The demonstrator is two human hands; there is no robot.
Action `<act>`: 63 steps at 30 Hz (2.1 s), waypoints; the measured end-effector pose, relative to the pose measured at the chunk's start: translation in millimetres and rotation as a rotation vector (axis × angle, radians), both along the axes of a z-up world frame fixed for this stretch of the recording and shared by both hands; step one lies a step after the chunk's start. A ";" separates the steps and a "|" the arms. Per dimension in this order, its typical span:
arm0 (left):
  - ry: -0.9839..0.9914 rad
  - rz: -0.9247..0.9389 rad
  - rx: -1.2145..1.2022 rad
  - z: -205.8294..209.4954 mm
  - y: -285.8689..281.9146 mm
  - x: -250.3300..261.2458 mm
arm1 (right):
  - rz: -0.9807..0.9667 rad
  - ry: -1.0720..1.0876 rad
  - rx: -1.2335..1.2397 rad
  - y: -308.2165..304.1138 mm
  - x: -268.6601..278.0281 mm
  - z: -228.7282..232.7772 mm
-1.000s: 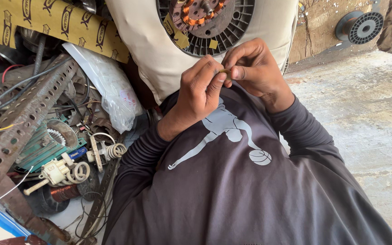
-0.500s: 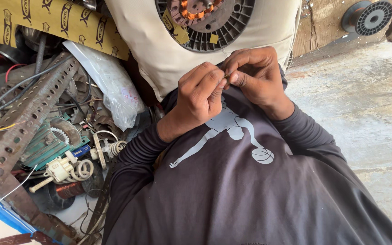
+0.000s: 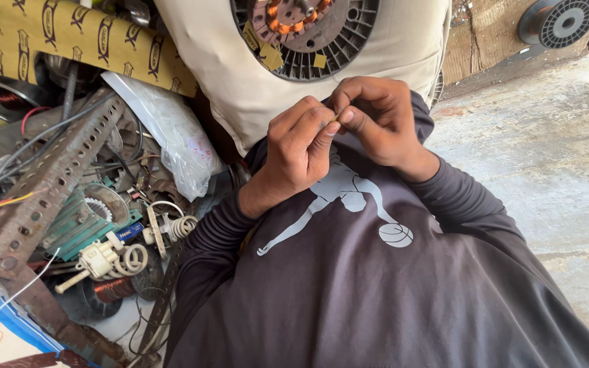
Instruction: The person cuts small strips of insulating material using scissors and places them into the slots of a motor stator. The person then folds the strips and inserts them into the stator slots to insulate the copper windings.
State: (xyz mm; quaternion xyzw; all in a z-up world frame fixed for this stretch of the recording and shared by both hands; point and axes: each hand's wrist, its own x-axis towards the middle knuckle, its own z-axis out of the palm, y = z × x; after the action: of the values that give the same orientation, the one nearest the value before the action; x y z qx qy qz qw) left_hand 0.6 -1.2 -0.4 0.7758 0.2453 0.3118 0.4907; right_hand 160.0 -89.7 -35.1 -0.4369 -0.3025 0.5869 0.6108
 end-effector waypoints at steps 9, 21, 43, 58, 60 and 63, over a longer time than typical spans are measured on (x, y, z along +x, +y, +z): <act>-0.023 0.083 -0.124 -3.4 -2.9 4.6 | 0.134 0.517 -0.044 10.0 12.4 -20.3; 0.011 0.103 0.007 -14.0 -4.1 5.2 | 0.051 0.127 -0.035 5.3 4.7 -11.6; -0.024 0.101 -0.066 -18.7 1.1 5.2 | 0.091 -0.393 0.010 15.3 21.5 8.9; -0.015 0.179 -0.148 -35.5 -7.5 3.1 | 0.020 -0.619 0.033 14.4 7.8 0.4; -0.005 0.175 -0.182 -43.6 -8.2 1.3 | -0.005 -0.796 0.075 12.9 4.3 -5.3; -0.094 0.120 -0.428 -56.3 -5.9 1.4 | 0.022 -0.639 0.037 14.1 9.0 -11.8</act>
State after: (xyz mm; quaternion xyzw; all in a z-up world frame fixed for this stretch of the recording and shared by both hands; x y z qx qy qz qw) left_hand 2.0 -7.1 -56.7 0.6227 0.3283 0.3172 0.6355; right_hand 169.1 -75.6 -46.9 -0.5845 -0.4944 0.4212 0.4863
